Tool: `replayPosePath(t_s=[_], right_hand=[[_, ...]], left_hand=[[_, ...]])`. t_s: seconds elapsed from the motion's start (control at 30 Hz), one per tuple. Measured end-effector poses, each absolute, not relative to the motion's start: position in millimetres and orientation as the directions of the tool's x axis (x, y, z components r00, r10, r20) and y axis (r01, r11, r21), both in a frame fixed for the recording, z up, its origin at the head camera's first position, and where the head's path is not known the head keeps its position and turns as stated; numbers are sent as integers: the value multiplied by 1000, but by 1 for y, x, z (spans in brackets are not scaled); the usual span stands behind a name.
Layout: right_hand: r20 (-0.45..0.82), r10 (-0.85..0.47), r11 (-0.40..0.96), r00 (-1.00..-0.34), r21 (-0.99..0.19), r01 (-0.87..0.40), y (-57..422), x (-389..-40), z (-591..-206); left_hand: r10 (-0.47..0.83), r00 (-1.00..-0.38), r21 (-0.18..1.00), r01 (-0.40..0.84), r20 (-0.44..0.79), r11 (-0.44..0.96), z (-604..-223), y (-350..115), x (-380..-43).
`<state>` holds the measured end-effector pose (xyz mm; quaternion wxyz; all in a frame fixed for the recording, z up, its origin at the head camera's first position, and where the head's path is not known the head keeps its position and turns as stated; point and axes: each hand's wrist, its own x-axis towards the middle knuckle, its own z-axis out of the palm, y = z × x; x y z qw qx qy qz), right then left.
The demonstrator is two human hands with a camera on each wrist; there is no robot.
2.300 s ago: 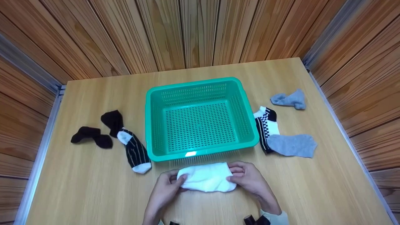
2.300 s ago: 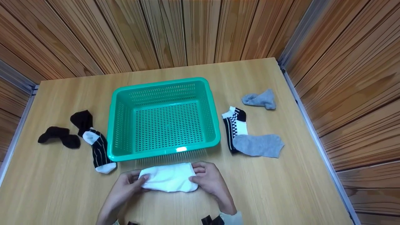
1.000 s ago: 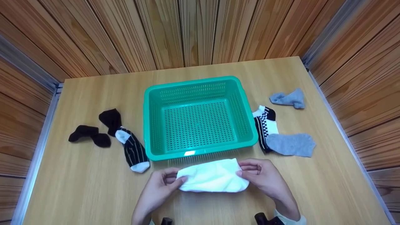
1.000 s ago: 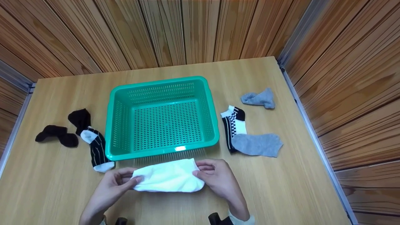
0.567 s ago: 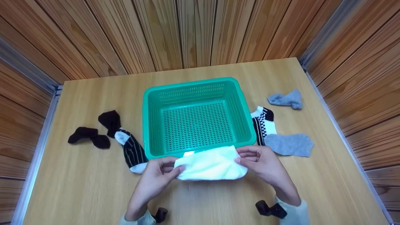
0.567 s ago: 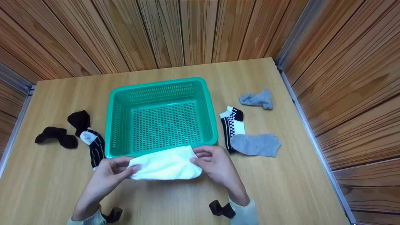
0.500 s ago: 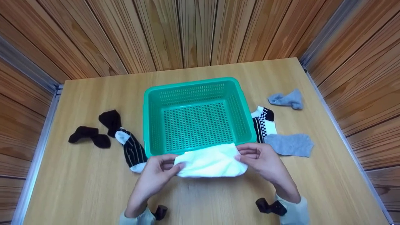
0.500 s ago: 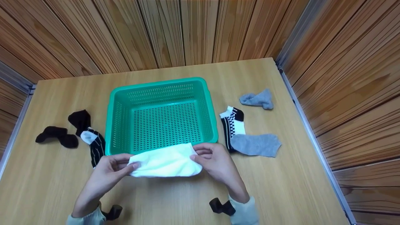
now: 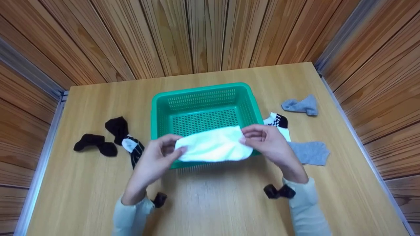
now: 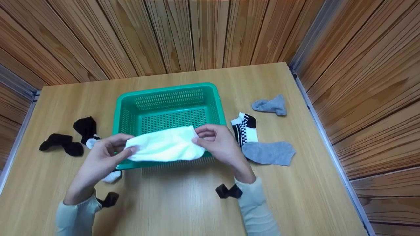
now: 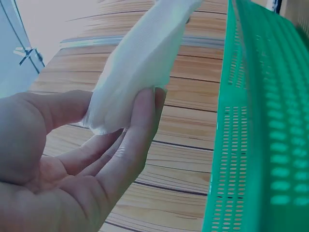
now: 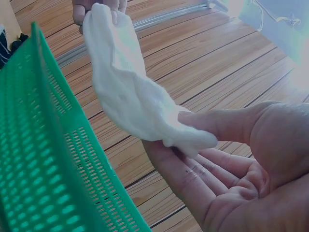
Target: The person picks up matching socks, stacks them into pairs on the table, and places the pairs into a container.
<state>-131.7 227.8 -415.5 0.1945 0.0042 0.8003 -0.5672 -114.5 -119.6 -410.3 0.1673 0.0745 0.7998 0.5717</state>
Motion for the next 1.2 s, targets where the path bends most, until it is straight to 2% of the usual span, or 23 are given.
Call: replayPosePath(t_s=[0.2, 0.33, 0.67, 0.8, 0.93, 1.2], right_hand=[[-249, -253, 382, -935, -913, 140, 225, -162, -399], [-188, -285, 348, -940, -934, 82, 223, -184, -385], [-98, -321, 368, -942, -929, -29, 212, -241, -375], [-112, -302, 391, -947, -920, -16, 208, -261, -379], [-160, -274, 430, -948, -902, 28, 204, -275, -389], [-271, -281, 511, -921, -854, 96, 191, -291, -415]], left_hand=[[343, -935, 920, 60, -84, 388, -395, -120, -137], [356, -933, 904, 115, -43, 411, -379, -120, -159], [354, -935, 865, 172, -7, 471, -349, -129, -210], [347, -938, 869, 161, -13, 467, -357, -131, -235], [338, -938, 870, 100, -79, 482, -373, -128, -254], [315, -928, 836, 5, -201, 549, -410, -108, -273]])
